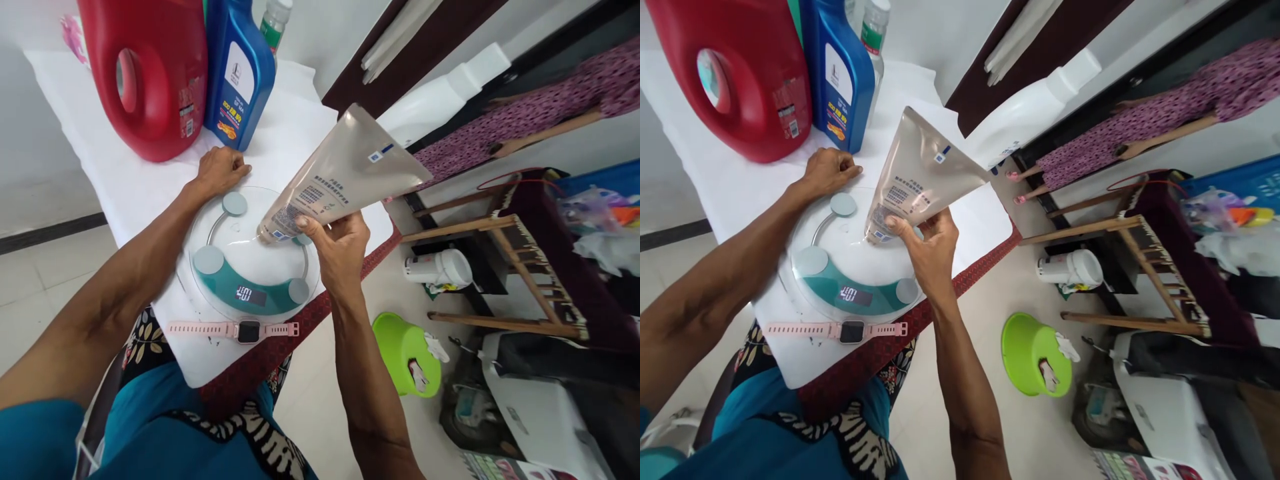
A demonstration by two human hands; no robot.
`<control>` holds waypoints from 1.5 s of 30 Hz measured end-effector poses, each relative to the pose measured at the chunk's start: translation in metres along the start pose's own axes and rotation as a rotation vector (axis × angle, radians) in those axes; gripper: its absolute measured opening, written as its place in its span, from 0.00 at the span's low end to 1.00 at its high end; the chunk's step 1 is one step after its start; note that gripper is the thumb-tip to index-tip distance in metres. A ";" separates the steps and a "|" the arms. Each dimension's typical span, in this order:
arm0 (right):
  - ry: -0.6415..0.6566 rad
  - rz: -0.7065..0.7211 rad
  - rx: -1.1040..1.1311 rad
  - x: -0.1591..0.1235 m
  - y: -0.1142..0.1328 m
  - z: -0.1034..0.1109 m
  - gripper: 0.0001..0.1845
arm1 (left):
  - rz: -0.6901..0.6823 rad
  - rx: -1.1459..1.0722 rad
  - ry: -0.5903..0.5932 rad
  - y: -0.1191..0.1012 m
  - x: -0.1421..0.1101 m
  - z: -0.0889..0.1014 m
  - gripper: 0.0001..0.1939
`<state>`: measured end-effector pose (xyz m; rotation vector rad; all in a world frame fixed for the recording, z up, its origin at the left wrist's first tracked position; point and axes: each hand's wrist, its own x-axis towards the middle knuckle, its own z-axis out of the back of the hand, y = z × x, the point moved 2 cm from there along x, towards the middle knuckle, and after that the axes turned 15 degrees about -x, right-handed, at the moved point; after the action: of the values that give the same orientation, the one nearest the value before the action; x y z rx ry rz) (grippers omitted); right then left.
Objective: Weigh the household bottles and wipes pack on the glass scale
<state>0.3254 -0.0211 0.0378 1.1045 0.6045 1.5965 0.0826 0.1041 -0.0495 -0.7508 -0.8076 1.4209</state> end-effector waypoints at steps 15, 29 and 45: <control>-0.557 -0.501 0.036 -0.089 -0.119 0.046 0.29 | 0.021 -0.004 0.021 -0.009 -0.007 0.002 0.12; -0.530 -0.449 -0.134 -0.089 -0.101 0.038 0.24 | 0.007 -0.001 0.016 -0.001 -0.002 -0.001 0.11; -0.169 -0.152 -0.025 0.002 0.002 -0.021 0.19 | -0.035 0.081 0.027 -0.002 -0.007 -0.002 0.14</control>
<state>0.3055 -0.0164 0.0310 1.1342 0.5408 1.3617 0.0855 0.0976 -0.0485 -0.6895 -0.7343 1.4012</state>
